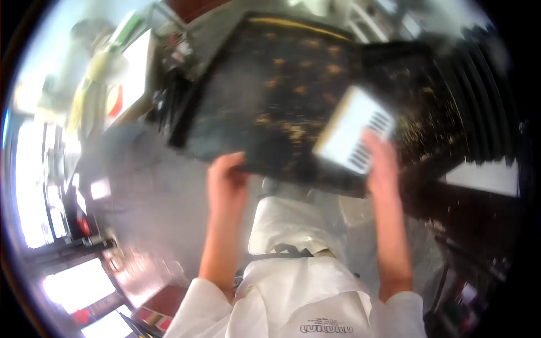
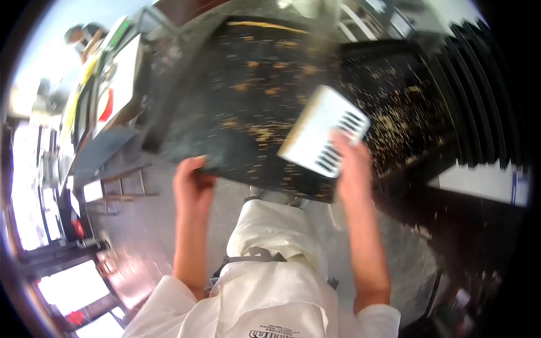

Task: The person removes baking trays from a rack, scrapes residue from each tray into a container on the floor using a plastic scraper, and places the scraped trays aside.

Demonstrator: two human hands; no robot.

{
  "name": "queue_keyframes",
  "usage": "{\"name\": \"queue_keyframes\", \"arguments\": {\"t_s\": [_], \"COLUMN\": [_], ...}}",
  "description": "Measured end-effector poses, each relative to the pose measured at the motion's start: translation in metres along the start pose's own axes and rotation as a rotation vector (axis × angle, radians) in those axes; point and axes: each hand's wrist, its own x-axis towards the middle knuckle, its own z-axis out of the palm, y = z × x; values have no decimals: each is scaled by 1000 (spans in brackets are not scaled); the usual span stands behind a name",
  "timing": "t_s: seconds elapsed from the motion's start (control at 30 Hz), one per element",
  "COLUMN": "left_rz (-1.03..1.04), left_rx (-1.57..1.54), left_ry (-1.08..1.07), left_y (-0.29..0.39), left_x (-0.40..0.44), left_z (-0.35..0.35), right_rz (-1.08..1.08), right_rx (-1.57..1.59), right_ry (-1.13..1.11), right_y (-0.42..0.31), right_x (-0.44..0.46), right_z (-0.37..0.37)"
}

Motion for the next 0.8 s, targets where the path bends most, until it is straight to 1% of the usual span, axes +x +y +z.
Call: {"name": "queue_keyframes", "arguments": {"t_s": [0.03, 0.07, 0.1, 0.13, 0.17, 0.2, 0.23, 0.27, 0.3, 0.33, 0.4, 0.43, 0.47, 0.53, 0.6, 0.63, 0.67, 0.7, 0.73, 0.77, 0.8], "left_rz": [10, 13, 17, 22, 47, 75, 103, 105, 107, 54, -33, -74, -105, -173, -183, -252, -319, -366, -379, -448, -488], "left_rx": [-57, -85, -41, 4, 85, 166, 309, 338, 366, 341, 277, 351, 363, 393, 657, 601, 545, 443, 447, 491, 547], "left_ry": [13, -3, 5, 16, 23, 28, 39, 3, -33, -17, 9, 13, 10, 19, -71, -38, 0, -56, -97, -21, -18], "left_y": [15, 34, 53, 70, 88, 101, 111, 114, 116, 124, 135, 131, 126, 102, 67, 48, 28, 10, -12, -26, -40], "left_x": [7, 12, 19, 25, 30, 33, 34, 43, 52, 68, 100, 109, 122, 152, 187, 198, 209, 212, 225, 227, 229], "left_z": [-25, -39, -63, -87, -106, -116, -114, -123, -133, -157, -189, -183, -188, -211, -234, -227, -220, -203, -213, -209, -206], "right_rz": [64, 177, 185, 254, 264, 329, 393, 431, 481, 529, 560, 598, 593, 625, 658, 648, 636, 635, 643, 644, 647], "right_rx": [52, 76, 144, 150, 202, 221, 236, 239, 246, 249, 309, 290, 353, 393, 391, 418, 374, 329, 284, 245, 204], "right_ry": [-39, -66, -78, -90, -138, -217, -237, -255, -251, -252, -152, -104, -72, -16, 77, 111, 129, 158, 185, 265, 341], "right_y": [12, 17, 28, 44, 57, 86, 98, 128, 143, 156, 209, 223, 245, 271, 310, 320, 332, 342, 351, 356, 361], "right_x": [-4, -10, -16, -15, -19, -14, -17, -14, -15, -21, -28, -32, -37, -42, -37, -38, -37, -35, -34, -34, -31], "right_z": [12, 27, 43, 52, 64, 66, 81, 83, 87, 96, 106, 107, 106, 94, 73, 64, 52, 38, 24, 7, -10]}}
